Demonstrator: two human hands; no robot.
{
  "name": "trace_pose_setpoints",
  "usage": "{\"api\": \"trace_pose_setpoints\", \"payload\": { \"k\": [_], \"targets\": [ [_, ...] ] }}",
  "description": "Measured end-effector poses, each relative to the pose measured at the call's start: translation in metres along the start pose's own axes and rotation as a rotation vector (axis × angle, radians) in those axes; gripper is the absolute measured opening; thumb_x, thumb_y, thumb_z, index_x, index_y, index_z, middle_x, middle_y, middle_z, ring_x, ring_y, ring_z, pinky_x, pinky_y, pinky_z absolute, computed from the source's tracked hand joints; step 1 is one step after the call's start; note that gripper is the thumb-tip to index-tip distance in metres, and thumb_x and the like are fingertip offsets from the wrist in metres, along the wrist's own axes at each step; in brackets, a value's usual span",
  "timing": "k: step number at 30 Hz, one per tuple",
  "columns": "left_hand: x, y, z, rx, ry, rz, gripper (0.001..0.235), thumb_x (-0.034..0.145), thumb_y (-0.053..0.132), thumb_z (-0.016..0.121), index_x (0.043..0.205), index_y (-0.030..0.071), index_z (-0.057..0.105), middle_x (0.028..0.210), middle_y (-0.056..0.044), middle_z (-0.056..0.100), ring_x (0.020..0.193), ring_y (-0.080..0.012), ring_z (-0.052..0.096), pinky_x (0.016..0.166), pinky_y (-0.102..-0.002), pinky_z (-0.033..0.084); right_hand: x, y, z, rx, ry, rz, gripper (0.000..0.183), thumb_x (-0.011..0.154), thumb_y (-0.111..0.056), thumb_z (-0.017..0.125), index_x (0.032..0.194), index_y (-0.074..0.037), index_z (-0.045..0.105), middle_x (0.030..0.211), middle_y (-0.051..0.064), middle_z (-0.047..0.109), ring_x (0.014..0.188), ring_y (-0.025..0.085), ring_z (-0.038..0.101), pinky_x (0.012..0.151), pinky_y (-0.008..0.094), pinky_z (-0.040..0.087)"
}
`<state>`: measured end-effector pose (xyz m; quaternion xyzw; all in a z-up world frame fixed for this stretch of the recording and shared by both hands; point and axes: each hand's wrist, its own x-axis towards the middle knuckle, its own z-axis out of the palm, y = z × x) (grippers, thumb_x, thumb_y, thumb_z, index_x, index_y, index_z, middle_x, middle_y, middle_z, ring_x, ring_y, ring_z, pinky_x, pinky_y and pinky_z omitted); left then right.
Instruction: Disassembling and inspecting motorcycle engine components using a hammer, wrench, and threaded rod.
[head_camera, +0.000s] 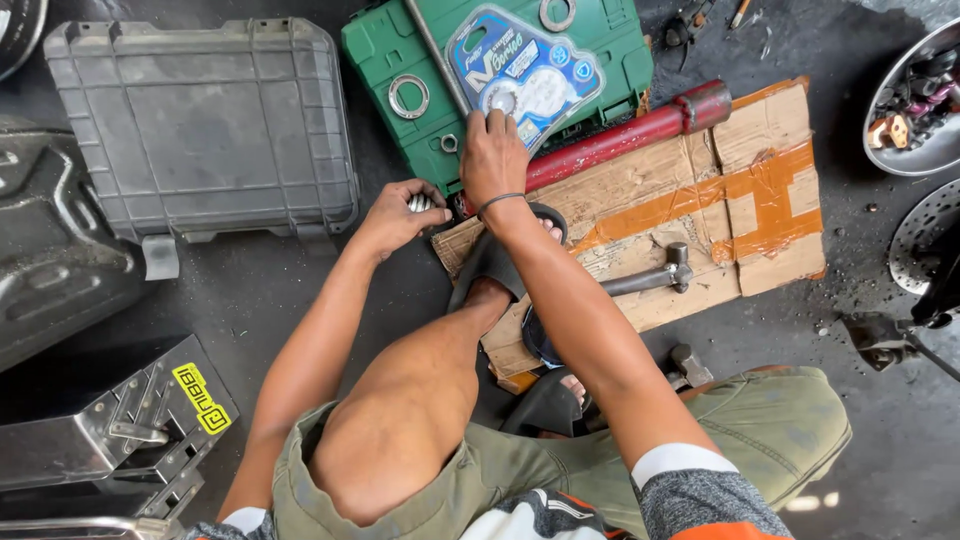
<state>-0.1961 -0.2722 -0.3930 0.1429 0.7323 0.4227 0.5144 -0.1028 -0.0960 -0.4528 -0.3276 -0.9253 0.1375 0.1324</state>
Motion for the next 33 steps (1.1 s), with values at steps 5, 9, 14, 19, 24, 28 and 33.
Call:
{"api": "trace_pose_setpoints", "payload": {
  "k": [5,9,14,19,24,28,33],
  "targets": [
    [0.005,-0.008,0.001,-0.002,0.001,0.014,0.025,0.078,0.011,0.093,0.1,0.006,0.083,0.079,-0.008,0.074,0.07,-0.0143,0.073,0.054,-0.023,0.063,0.001,-0.007,-0.011,0.087,-0.085,0.061,0.024,0.099,-0.027,0.067,0.116,-0.013,0.058,0.102,0.009,0.058,0.094,0.037,0.072,0.07,0.052,0.064],
    [0.008,-0.009,-0.004,0.084,-0.008,0.091,0.034,0.072,0.012,0.095,0.104,0.012,0.084,0.087,-0.005,0.076,0.08,-0.0145,0.073,0.064,-0.028,0.063,0.004,-0.01,-0.025,0.163,-0.083,0.076,0.026,0.101,-0.027,0.069,0.121,-0.013,0.059,0.103,0.008,0.058,0.094,0.038,0.074,0.073,0.053,0.065],
    [-0.013,0.03,-0.005,0.328,-0.068,0.147,0.052,0.07,0.011,0.092,0.121,0.018,0.083,0.108,-0.007,0.08,0.107,-0.0265,0.076,0.095,-0.042,0.06,-0.003,-0.015,-0.105,0.475,0.021,0.147,0.02,0.106,-0.02,0.071,0.125,-0.015,0.066,0.101,0.009,0.062,0.093,0.04,0.076,0.074,0.05,0.064],
    [-0.055,0.133,0.046,0.521,-0.164,0.443,0.059,0.074,-0.004,0.084,0.13,0.013,0.078,0.12,-0.017,0.075,0.119,-0.0448,0.074,0.105,-0.055,0.059,-0.068,0.023,-0.121,0.985,-0.112,0.561,0.027,0.113,-0.038,0.065,0.122,-0.015,0.075,0.094,0.015,0.078,0.093,0.034,0.081,0.079,0.049,0.063],
    [-0.062,0.149,0.143,1.297,-0.344,1.045,0.098,0.079,0.026,0.095,0.165,0.017,0.05,0.141,-0.01,0.069,0.137,-0.0264,0.065,0.118,-0.044,0.049,-0.112,0.057,-0.165,2.54,-0.393,1.08,0.077,0.111,-0.068,0.052,0.157,-0.008,0.063,0.133,0.021,0.077,0.123,0.045,0.077,0.102,0.071,0.063],
    [-0.08,0.215,0.165,1.324,-0.482,1.294,0.101,0.074,0.039,0.096,0.165,0.021,0.056,0.158,-0.014,0.063,0.156,-0.0371,0.05,0.13,-0.068,0.029,-0.158,0.122,-0.175,2.489,0.073,1.176,0.036,0.11,-0.036,0.066,0.127,-0.007,0.078,0.117,0.015,0.082,0.11,0.034,0.081,0.097,0.052,0.07],
    [-0.057,0.236,0.187,1.106,-0.537,1.405,0.06,0.091,0.045,0.083,0.143,0.018,0.069,0.154,-0.01,0.064,0.151,-0.0384,0.057,0.121,-0.057,0.045,-0.204,0.16,-0.282,2.304,0.104,0.76,0.058,0.094,-0.003,0.067,0.152,0.0,0.059,0.145,0.028,0.07,0.133,0.04,0.073,0.112,0.047,0.064]
  ]
}}
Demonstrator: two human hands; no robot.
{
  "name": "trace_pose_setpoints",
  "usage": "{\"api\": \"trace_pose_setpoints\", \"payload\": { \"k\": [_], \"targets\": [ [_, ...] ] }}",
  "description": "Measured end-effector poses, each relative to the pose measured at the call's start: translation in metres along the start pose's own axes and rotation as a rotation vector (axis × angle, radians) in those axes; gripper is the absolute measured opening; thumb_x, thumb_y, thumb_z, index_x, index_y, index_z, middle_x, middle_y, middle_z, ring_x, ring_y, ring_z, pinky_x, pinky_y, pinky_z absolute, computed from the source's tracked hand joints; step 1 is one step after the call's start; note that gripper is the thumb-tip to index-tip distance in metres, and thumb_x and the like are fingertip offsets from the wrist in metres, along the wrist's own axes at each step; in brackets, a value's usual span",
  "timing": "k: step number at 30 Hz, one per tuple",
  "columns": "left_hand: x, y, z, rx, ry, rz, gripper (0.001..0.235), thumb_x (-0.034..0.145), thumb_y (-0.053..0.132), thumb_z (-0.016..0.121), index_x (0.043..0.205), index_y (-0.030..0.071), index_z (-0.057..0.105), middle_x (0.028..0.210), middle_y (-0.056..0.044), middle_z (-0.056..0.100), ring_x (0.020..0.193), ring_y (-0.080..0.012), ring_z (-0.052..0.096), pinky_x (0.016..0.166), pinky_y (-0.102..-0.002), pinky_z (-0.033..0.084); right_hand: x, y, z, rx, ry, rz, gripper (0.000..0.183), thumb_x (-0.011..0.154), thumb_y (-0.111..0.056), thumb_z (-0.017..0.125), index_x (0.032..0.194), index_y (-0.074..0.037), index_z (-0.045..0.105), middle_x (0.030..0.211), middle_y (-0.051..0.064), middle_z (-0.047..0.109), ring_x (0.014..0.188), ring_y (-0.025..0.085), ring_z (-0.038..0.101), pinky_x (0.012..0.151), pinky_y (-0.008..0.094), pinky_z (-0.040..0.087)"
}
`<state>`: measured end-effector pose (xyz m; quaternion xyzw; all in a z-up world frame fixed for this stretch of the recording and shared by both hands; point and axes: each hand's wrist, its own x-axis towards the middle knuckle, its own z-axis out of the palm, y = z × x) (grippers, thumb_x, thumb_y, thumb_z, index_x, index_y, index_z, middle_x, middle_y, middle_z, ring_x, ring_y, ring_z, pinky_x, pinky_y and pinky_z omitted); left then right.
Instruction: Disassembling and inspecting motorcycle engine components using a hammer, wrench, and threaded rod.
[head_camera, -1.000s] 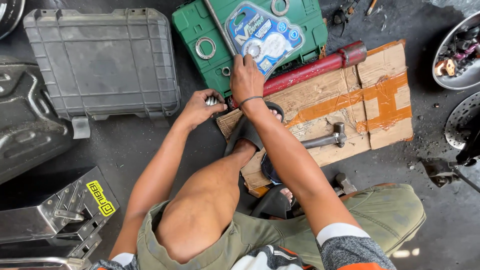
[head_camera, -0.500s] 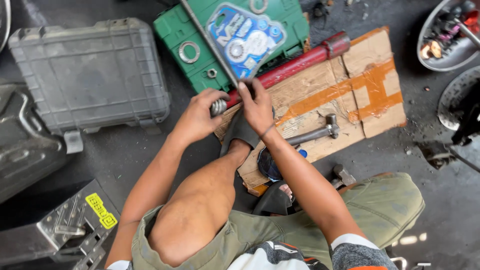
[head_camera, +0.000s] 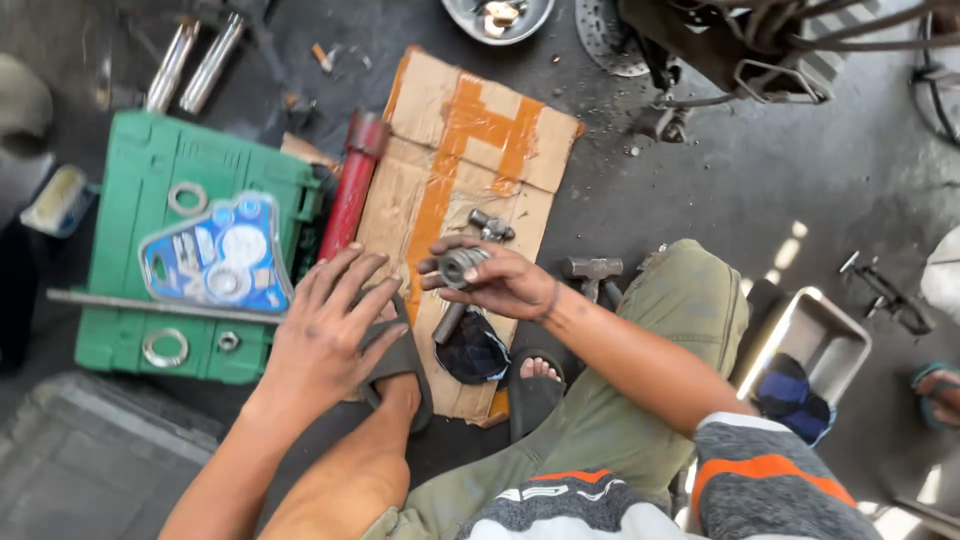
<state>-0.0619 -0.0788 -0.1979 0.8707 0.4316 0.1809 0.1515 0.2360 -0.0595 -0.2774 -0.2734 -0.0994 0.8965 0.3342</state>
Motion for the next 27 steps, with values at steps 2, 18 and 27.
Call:
{"api": "trace_pose_setpoints", "payload": {
  "k": [2,18,27],
  "targets": [
    [0.026,-0.007,-0.003,-0.01,-0.059,0.08,0.057,0.09,0.044,0.083,0.139,0.019,0.07,0.149,-0.009,0.066,0.149,-0.0367,0.059,0.117,-0.054,0.048,-0.026,-0.028,0.006,-0.021,0.025,-0.058,0.061,0.096,-0.004,0.068,0.155,0.001,0.056,0.148,0.031,0.068,0.136,0.043,0.071,0.111,0.049,0.064],
    [0.274,0.131,-0.053,-0.145,-0.696,0.236,0.064,0.08,0.041,0.099,0.129,0.019,0.064,0.12,-0.008,0.067,0.116,-0.0376,0.073,0.084,-0.056,0.065,-0.125,-0.058,0.001,0.371,0.083,-0.578,0.073,0.113,-0.047,0.052,0.169,-0.002,0.043,0.162,0.029,0.058,0.145,0.047,0.061,0.117,0.062,0.059],
    [0.255,0.145,-0.045,-0.233,-0.538,0.298,0.066,0.082,0.022,0.097,0.14,0.015,0.068,0.129,-0.013,0.058,0.116,-0.0412,0.065,0.078,-0.059,0.065,-0.137,-0.06,0.021,0.556,0.035,-0.686,0.074,0.111,-0.052,0.05,0.157,0.007,0.056,0.151,0.038,0.064,0.137,0.056,0.064,0.107,0.072,0.06]
  ]
}}
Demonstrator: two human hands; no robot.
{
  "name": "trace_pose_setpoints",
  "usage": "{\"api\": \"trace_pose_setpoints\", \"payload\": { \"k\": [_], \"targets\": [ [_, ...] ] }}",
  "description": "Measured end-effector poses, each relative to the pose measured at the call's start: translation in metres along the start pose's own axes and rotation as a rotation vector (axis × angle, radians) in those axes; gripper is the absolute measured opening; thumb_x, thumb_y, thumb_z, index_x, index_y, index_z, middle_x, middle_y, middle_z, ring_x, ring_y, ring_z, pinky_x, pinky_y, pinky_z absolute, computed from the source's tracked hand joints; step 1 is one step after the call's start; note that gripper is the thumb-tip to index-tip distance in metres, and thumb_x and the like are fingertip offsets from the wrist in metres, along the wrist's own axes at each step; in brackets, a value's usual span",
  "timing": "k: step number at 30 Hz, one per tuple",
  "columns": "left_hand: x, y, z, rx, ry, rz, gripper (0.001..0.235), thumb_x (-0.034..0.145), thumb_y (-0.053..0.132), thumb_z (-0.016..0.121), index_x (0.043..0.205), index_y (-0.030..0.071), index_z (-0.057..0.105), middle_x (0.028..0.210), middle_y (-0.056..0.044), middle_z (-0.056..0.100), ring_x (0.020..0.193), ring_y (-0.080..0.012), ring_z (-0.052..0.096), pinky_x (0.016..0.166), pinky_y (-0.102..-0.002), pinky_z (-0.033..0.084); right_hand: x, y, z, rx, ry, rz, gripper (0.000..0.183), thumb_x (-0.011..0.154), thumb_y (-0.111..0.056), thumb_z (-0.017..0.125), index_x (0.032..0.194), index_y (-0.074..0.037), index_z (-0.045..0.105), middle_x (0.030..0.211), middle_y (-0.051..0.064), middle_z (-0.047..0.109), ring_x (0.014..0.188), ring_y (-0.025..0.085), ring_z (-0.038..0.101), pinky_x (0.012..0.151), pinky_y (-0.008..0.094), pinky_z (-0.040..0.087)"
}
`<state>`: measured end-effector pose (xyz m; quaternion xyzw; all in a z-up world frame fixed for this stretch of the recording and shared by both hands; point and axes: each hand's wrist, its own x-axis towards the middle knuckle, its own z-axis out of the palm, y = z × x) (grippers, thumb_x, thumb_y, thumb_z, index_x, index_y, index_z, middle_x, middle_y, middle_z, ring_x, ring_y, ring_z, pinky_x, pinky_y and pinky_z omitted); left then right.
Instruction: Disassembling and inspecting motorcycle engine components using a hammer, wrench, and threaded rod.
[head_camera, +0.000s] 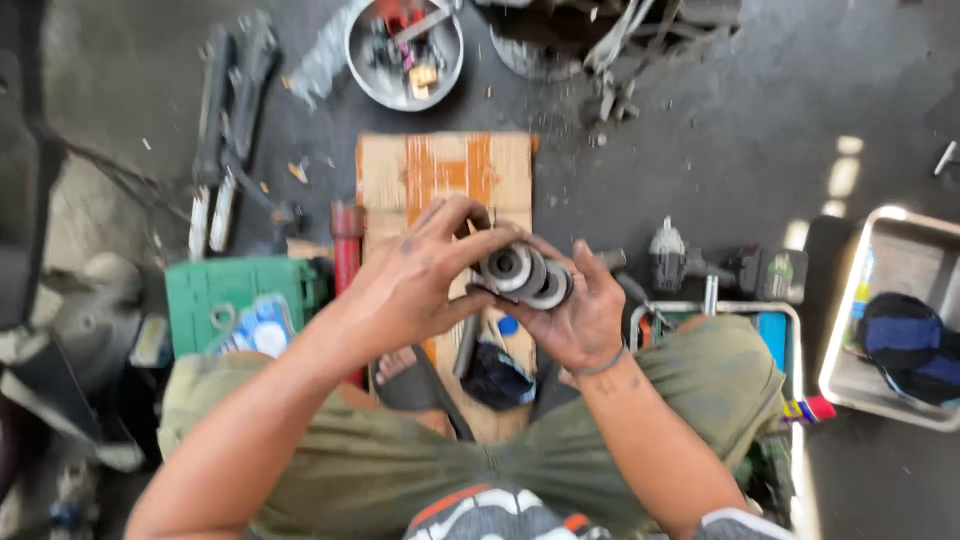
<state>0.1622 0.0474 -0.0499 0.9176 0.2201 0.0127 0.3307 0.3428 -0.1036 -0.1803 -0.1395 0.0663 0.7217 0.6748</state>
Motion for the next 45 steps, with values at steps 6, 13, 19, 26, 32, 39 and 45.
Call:
{"api": "trace_pose_setpoints", "payload": {
  "k": [6,13,19,26,32,39,45],
  "targets": [
    [0.0,0.007,0.016,0.059,-0.007,0.054,0.061,0.082,0.025,0.095,0.138,0.017,0.071,0.124,-0.008,0.061,0.115,-0.0369,0.065,0.083,-0.054,0.067,-0.014,0.002,0.004,-0.097,0.027,0.016,0.083,0.109,-0.052,0.05,0.168,0.006,0.044,0.149,0.032,0.067,0.133,0.049,0.069,0.105,0.067,0.061],
    [0.003,-0.012,0.003,-0.848,0.115,0.023,0.062,0.086,-0.009,0.087,0.144,0.002,0.069,0.133,-0.022,0.072,0.126,-0.036,0.073,0.109,-0.053,0.061,-0.014,-0.008,0.004,-0.154,0.145,-0.053,0.066,0.105,-0.035,0.06,0.155,0.007,0.057,0.135,0.031,0.075,0.122,0.043,0.077,0.102,0.055,0.067],
    [0.004,-0.006,0.005,-0.937,0.137,0.051,0.06,0.081,-0.015,0.087,0.137,-0.006,0.07,0.126,-0.029,0.074,0.122,-0.0487,0.077,0.111,-0.06,0.061,-0.015,0.009,-0.03,-0.272,0.173,-0.036,0.043,0.098,-0.027,0.071,0.132,-0.001,0.066,0.114,0.03,0.08,0.102,0.045,0.082,0.079,0.044,0.07],
    [0.011,0.0,0.016,-0.828,0.274,0.17,0.05,0.07,-0.008,0.093,0.116,0.0,0.074,0.12,-0.024,0.08,0.111,-0.0392,0.08,0.102,-0.051,0.065,-0.018,0.023,-0.062,-0.109,-0.033,-0.079,0.032,0.106,-0.022,0.072,0.137,-0.015,0.069,0.133,0.027,0.075,0.118,0.044,0.076,0.066,0.024,0.06],
    [0.008,-0.003,0.024,-0.643,0.338,0.22,0.055,0.069,-0.001,0.092,0.121,0.009,0.075,0.123,-0.014,0.082,0.112,-0.0357,0.076,0.095,-0.047,0.062,-0.015,0.027,-0.063,-0.146,-0.082,-0.106,0.039,0.104,-0.031,0.078,0.137,-0.012,0.067,0.13,0.029,0.073,0.116,0.042,0.076,0.051,0.016,0.053],
    [0.005,-0.008,0.016,-0.627,0.305,0.202,0.056,0.069,0.009,0.093,0.122,0.019,0.079,0.117,-0.004,0.083,0.107,-0.0286,0.07,0.091,-0.041,0.057,-0.011,0.029,-0.053,-0.17,-0.086,-0.094,0.065,0.099,-0.036,0.083,0.146,0.002,0.06,0.139,0.046,0.063,0.118,0.052,0.075,0.042,0.017,0.057],
    [0.005,-0.011,0.007,-0.572,0.266,0.193,0.053,0.069,0.008,0.091,0.12,0.017,0.077,0.109,-0.006,0.082,0.11,-0.0325,0.071,0.089,-0.046,0.057,-0.008,0.025,-0.103,-0.224,-0.132,-0.11,0.07,0.093,-0.035,0.09,0.144,0.002,0.061,0.136,0.043,0.064,0.114,0.048,0.076,0.049,0.015,0.059]
  ]
}}
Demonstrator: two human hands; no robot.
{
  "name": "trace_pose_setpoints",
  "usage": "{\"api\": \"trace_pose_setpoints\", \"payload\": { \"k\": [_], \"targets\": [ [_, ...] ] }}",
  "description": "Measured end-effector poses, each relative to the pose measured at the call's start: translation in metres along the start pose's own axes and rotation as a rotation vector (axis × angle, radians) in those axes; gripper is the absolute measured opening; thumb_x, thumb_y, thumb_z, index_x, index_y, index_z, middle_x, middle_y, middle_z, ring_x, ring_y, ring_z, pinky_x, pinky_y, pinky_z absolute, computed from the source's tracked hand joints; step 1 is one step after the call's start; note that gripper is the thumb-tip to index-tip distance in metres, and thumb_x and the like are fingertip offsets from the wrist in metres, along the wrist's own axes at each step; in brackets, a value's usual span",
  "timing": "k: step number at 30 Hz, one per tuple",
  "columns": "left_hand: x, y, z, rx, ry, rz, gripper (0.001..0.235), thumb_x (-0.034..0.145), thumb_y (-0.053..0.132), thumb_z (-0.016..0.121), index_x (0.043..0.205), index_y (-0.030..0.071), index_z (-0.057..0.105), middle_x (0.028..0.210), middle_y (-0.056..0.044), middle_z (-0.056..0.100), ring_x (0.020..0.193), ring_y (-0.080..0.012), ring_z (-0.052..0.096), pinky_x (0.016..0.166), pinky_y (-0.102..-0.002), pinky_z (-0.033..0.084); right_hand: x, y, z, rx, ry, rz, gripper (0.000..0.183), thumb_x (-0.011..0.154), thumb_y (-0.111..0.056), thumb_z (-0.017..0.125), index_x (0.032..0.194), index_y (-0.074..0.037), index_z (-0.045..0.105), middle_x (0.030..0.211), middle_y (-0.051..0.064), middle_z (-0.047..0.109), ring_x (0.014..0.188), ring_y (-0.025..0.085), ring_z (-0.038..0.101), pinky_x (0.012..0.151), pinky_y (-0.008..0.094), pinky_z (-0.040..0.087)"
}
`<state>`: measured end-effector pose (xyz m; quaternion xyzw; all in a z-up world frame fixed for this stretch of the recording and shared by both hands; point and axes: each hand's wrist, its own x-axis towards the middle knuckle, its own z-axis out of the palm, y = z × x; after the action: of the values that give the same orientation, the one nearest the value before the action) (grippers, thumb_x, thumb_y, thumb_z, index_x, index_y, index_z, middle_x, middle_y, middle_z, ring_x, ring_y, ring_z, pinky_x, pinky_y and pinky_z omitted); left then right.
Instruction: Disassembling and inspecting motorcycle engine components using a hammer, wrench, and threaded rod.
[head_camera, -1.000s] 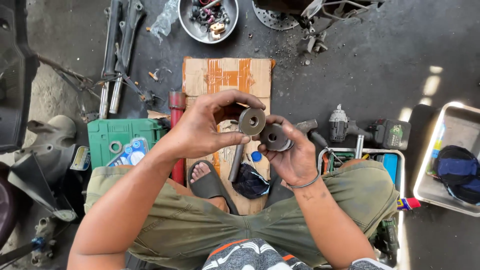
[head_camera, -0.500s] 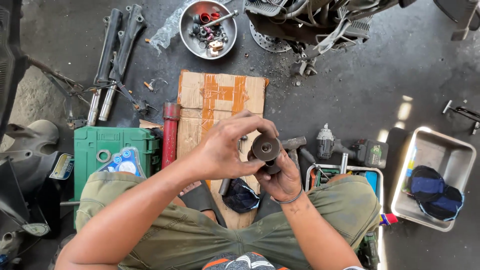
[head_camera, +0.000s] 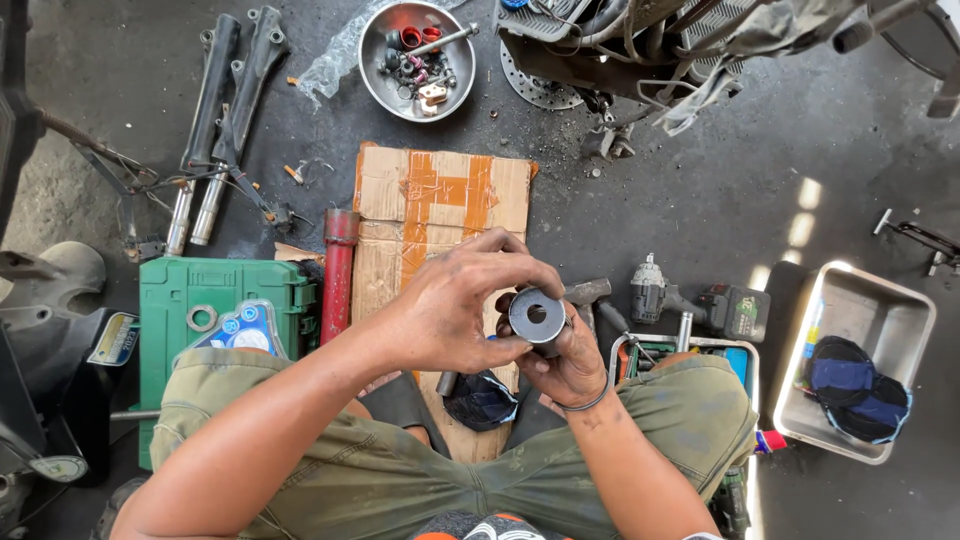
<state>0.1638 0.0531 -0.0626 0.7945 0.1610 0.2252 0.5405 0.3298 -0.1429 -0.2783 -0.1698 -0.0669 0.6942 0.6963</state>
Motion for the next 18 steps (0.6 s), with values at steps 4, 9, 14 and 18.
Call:
{"api": "trace_pose_setpoints", "payload": {
  "k": [4,9,14,18],
  "targets": [
    [0.002,-0.001,-0.003,0.031,-0.02,-0.003,0.051,0.07,0.01,0.09,0.119,0.018,0.076,0.11,-0.006,0.082,0.113,-0.0339,0.072,0.088,-0.048,0.057,0.001,-0.006,-0.004,-0.018,0.02,0.012,0.064,0.093,-0.03,0.088,0.143,0.001,0.062,0.135,0.044,0.063,0.113,0.049,0.076,0.049,0.016,0.059],
    [0.013,0.01,-0.024,-0.04,-0.05,0.018,0.048,0.078,0.01,0.09,0.125,0.011,0.078,0.128,-0.017,0.08,0.126,-0.0406,0.069,0.09,-0.048,0.061,0.011,-0.008,0.035,0.09,0.043,-0.012,0.055,0.098,-0.027,0.084,0.145,-0.004,0.065,0.142,0.042,0.059,0.115,0.048,0.074,0.053,0.015,0.061],
    [0.015,0.001,-0.035,-0.038,-0.009,0.011,0.041,0.085,0.017,0.09,0.124,0.011,0.079,0.124,-0.017,0.08,0.125,-0.0388,0.069,0.094,-0.051,0.061,0.019,-0.012,0.035,0.0,0.115,0.044,0.075,0.098,-0.046,0.081,0.152,0.0,0.057,0.135,0.033,0.067,0.107,0.026,0.074,0.054,0.009,0.053],
    [0.013,-0.008,-0.035,-0.006,-0.037,0.001,0.039,0.084,0.019,0.091,0.121,0.012,0.079,0.123,-0.013,0.08,0.123,-0.0368,0.071,0.092,-0.052,0.062,0.022,-0.013,0.038,0.077,0.177,0.119,0.075,0.103,-0.058,0.072,0.146,0.003,0.063,0.135,0.029,0.073,0.103,0.019,0.076,0.052,0.006,0.052]
  ]
}}
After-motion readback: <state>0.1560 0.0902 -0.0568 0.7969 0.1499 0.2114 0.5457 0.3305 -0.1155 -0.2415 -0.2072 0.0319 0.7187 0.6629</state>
